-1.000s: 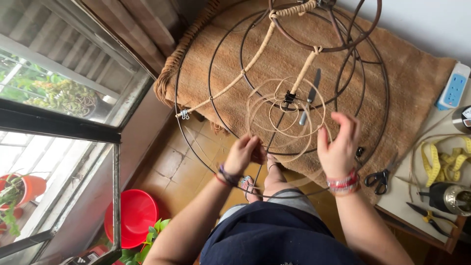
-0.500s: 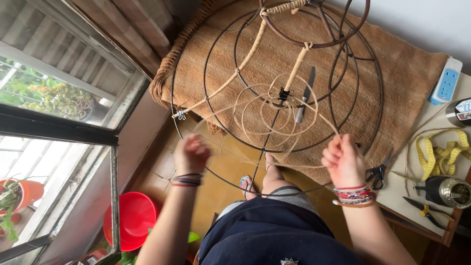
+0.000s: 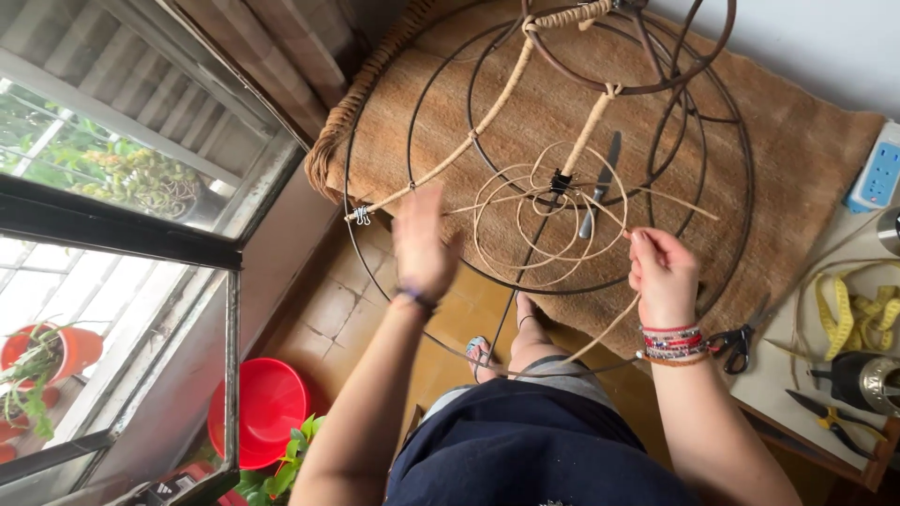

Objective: Weaving and knotting rope onto a circular metal frame to create a furniture piece

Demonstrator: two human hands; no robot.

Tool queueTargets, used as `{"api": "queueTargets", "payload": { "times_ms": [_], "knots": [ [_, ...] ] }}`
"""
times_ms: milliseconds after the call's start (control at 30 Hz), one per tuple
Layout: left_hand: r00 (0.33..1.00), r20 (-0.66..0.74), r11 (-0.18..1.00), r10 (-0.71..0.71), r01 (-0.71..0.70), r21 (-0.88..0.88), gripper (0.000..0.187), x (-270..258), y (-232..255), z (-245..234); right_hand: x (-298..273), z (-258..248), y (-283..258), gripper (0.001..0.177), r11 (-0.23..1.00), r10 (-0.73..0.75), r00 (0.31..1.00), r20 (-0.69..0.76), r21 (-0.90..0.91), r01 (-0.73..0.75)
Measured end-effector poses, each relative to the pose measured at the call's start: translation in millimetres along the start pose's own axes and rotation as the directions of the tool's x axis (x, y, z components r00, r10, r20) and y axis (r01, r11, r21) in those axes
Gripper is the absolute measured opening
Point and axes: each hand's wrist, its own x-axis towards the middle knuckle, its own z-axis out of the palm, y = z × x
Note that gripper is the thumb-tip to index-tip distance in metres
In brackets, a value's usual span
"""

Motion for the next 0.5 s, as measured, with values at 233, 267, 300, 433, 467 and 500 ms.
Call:
{"api": "queueTargets", "payload": {
  "times_ms": [233,267,300,433,467,500],
  "knots": [
    [0.774,0.470,0.901,-0.425,0.310,0.305,0.023,-36,-96,4,24,5,-7,0.011,1.000,-0.001,1.000,-0.031,0.019,0.002],
    [0.776,0.431,0.819,-0.462,0.187,0.542,0.024,-61,-148,13,24,6,-10,0.010,1.000,0.006,0.999,-0.035,0.014,-0.006],
    [0.774,0.432,0.819,-0.462,0.186,0.543,0.024,-67,-149,16,26,8,-10,0.010,1.000,0.009,0.999,-0.036,0.014,-0.009],
    [0.929,0.270,0.916,-0.255,0.143,0.375,0.026,-41,-68,16,32,23,-12,0.006,0.997,-0.042,0.999,-0.014,-0.061,0.041],
    [0.915,0.341,0.976,-0.217,0.199,0.085,0.017,-20,-21,12,32,26,-12,0.006,0.996,-0.047,0.999,-0.002,-0.078,0.047],
    [0.916,0.338,0.976,-0.216,0.200,0.082,0.017,-17,1,13,33,27,-10,0.006,0.996,-0.052,0.999,-0.002,-0.079,0.051]
  ]
}}
